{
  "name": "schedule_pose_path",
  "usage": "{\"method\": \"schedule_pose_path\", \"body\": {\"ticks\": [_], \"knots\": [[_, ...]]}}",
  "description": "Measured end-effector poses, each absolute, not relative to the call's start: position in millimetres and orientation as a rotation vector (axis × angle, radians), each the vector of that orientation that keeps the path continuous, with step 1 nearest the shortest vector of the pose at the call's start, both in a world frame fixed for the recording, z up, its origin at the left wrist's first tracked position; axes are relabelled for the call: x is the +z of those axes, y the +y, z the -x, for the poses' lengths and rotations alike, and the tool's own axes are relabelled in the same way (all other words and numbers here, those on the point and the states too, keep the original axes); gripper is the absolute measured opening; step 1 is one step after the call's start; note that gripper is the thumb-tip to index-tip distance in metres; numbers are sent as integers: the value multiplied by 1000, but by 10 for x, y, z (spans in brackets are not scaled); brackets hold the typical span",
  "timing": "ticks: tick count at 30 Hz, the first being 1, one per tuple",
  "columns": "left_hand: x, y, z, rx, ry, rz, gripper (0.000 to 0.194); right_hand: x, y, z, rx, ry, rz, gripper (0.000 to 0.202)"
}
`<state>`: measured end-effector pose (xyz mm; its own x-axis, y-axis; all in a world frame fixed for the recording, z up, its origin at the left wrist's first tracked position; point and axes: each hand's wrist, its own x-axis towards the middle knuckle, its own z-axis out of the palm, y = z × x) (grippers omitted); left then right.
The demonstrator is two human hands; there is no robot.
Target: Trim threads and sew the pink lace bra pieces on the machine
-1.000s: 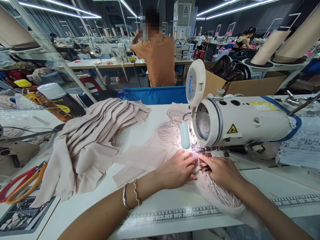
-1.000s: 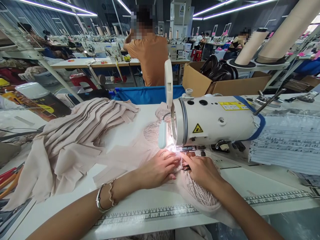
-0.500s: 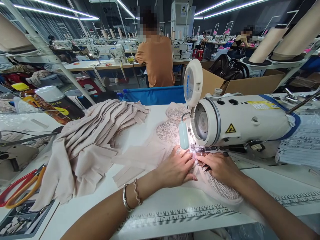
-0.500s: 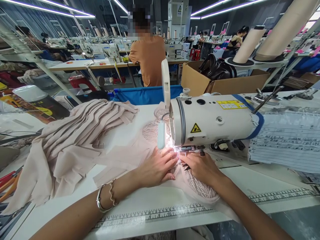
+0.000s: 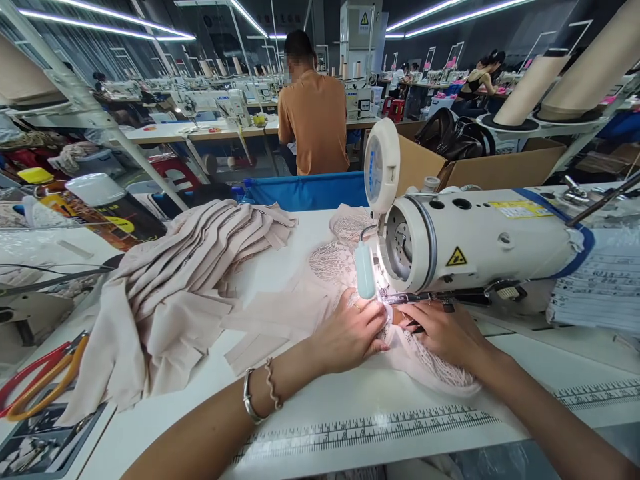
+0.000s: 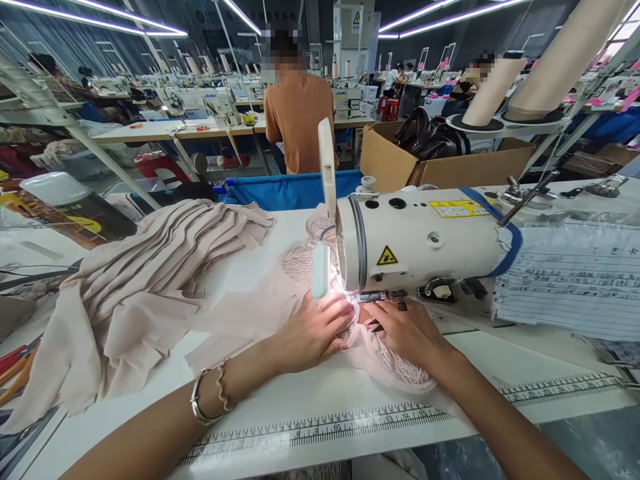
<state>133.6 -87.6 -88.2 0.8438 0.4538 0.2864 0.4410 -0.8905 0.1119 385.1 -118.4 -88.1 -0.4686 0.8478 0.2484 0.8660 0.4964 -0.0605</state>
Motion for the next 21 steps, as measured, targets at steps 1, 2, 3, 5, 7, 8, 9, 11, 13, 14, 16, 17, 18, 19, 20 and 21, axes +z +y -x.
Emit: {"method": "schedule_pose_path", "body": {"ticks": [1, 2, 3, 5, 7, 8, 9, 11, 13, 14, 16, 17, 18, 19, 20, 21], "knots": [[-883, -875, -1337, 487, 711, -2975, 39, -872, -1227, -3856, -147, -2491, 1477, 16], [-885, -874, -1339, 493, 703, -2971, 37, -864, -1271, -3863, -182, -2499, 1504, 13], [-886, -872, -1341, 496, 698, -2967, 36, -860, -1313, -3872, -207, -2513, 1531, 11], [-890, -868, -1346, 508, 698, -2966, 33, -862, -1373, -3889, -205, -2531, 1553, 22], [-895, -867, -1350, 525, 699, -2979, 32, -868, -1391, -3897, -164, -2550, 1511, 48], [-897, -869, -1350, 532, 696, -2987, 32, -869, -1387, -3895, -149, -2565, 1473, 59], [-899, -871, -1349, 538, 691, -2993, 32, -867, -1377, -3889, -144, -2582, 1431, 67], [-901, -875, -1345, 543, 679, -2997, 33, -851, -1349, -3873, -156, -2615, 1383, 75], [-900, -876, -1339, 546, 674, -3003, 34, -826, -1320, -3855, -160, -2633, 1395, 75], [-898, -876, -1337, 543, 682, -3004, 35, -812, -1306, -3848, -150, -2639, 1419, 75], [-890, -872, -1334, 521, 711, -2992, 37, -791, -1273, -3840, -121, -2649, 1488, 75], [-884, -869, -1334, 503, 728, -2979, 38, -785, -1252, -3840, -101, -2654, 1522, 75], [-879, -867, -1335, 489, 744, -2963, 39, -783, -1227, -3843, -78, -2655, 1548, 75], [-874, -865, -1337, 477, 755, -2949, 38, -786, -1200, -3849, -49, -2653, 1565, 75], [-870, -864, -1339, 471, 764, -2941, 37, -793, -1173, -3858, -16, -2646, 1573, 75], [-868, -863, -1342, 469, 770, -2938, 35, -805, -1148, -3869, 16, -2634, 1570, 75]]}}
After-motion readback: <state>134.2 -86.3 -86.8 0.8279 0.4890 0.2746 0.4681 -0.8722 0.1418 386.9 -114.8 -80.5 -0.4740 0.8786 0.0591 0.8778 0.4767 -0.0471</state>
